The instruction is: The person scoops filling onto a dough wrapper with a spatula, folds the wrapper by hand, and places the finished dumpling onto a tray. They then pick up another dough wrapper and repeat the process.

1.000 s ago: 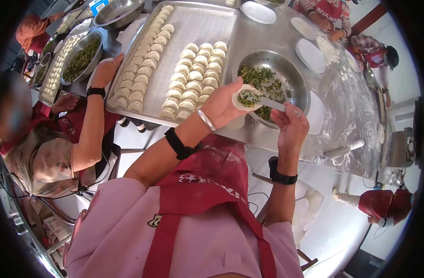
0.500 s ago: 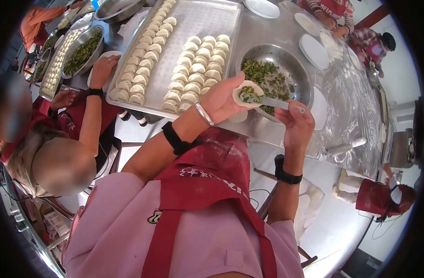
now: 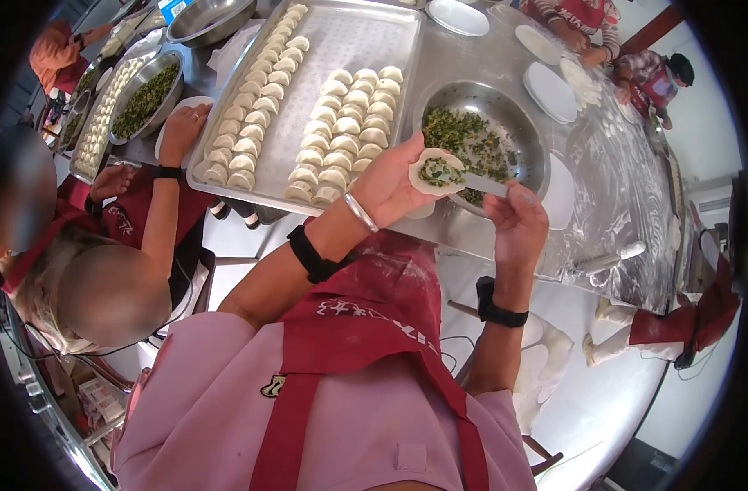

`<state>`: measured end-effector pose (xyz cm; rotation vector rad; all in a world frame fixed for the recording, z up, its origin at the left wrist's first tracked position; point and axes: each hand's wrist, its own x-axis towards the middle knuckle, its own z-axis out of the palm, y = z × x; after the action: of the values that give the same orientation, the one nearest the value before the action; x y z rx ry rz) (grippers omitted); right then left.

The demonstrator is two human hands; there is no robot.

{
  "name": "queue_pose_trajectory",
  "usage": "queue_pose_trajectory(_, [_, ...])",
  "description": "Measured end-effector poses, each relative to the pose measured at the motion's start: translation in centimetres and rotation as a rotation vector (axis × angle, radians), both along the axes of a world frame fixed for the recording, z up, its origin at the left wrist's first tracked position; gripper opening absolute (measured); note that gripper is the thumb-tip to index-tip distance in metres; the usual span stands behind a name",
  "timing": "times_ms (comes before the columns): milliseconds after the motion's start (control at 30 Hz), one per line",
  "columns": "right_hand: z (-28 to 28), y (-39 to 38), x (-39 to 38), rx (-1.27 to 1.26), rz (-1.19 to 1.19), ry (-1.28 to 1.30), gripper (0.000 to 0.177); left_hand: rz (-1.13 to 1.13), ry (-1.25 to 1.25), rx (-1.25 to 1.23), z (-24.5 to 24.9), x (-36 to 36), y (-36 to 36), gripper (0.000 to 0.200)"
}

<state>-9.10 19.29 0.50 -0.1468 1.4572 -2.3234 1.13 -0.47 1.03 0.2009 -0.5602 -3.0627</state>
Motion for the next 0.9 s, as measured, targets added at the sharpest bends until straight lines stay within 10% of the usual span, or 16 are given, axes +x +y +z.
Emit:
queue_pose_trajectory(567, [-0.6, 1.7, 0.4, 0.045, -0.159, -0.034, 0.025, 0.091, 0.015, 0.076, 0.5, 0.5, -0.7, 0.054])
queue_pose_trajectory(900, [2.9, -1.7, 6.6, 0.149, -0.336, 0.709, 0.028, 0.143, 0.089, 0.103, 3.4, 0.0, -0.3, 0.053])
